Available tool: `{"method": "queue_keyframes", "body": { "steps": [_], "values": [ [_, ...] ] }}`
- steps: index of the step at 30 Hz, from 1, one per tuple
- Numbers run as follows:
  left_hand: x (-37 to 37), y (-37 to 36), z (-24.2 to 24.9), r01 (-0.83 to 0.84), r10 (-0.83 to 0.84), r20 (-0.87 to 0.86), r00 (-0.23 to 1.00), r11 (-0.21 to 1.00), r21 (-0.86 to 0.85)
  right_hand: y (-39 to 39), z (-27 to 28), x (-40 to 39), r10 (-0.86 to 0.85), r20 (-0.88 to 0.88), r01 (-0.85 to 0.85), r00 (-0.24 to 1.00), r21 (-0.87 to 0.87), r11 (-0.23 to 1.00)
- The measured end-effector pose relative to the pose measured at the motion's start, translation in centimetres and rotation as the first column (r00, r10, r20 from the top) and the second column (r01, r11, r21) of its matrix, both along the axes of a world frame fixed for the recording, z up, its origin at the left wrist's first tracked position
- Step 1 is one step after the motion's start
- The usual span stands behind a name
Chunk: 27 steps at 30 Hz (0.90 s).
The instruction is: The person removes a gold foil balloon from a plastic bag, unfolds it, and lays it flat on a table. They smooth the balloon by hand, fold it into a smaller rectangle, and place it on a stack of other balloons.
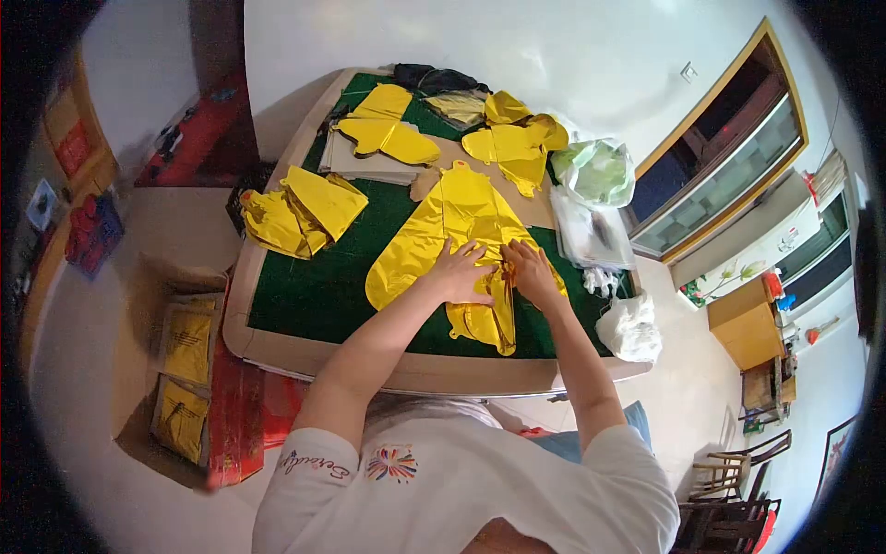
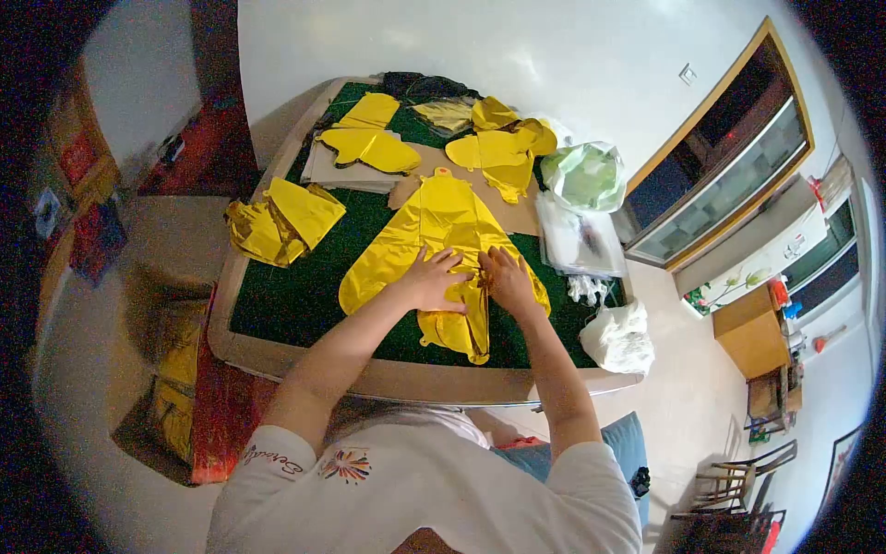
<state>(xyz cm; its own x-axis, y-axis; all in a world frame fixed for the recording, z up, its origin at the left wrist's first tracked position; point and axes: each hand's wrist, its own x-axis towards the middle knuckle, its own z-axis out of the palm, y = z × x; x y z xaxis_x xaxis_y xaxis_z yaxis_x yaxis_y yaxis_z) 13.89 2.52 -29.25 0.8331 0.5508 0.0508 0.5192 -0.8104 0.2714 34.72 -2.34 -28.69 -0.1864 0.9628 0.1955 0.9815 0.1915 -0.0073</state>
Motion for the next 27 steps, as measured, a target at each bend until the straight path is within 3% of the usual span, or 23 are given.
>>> {"method": "queue_keyframes", "body": {
  "steps": [4,6,19,22,24,27],
  "values": [
    [0.0,0.0,-0.1,0.003,-0.003,0.008,1.000,1.000,0.008,1.7,0.2,0.1,-0.001,0.066,0.000,0.998,0.013,1.000],
    [0.1,0.1,-0.3,0.003,-0.003,0.022,1.000,1.000,-0.026,2.5,0.5,-0.3,-0.094,0.056,0.099,0.994,-0.092,0.991],
    [0.2,0.4,-1.0,0.020,-0.020,0.031,0.999,1.000,0.002,4.5,-0.7,-0.7,-0.079,0.174,0.086,0.982,-0.037,0.996],
    [0.0,0.3,-0.9,0.025,-0.025,0.050,0.998,1.000,0.012,4.1,-0.3,-0.5,-0.076,0.084,0.074,0.994,0.019,0.997],
    [0.0,0.3,-0.8,0.029,-0.029,0.024,0.999,1.000,-0.001,3.4,0.6,0.9,-0.200,-0.212,0.204,0.957,-0.004,0.979],
    [-0.4,0.0,0.0,0.032,-0.031,0.018,0.999,0.999,-0.009,0.1,1.0,3.3,-0.324,-0.251,0.357,0.912,0.095,0.929]
  ]
}}
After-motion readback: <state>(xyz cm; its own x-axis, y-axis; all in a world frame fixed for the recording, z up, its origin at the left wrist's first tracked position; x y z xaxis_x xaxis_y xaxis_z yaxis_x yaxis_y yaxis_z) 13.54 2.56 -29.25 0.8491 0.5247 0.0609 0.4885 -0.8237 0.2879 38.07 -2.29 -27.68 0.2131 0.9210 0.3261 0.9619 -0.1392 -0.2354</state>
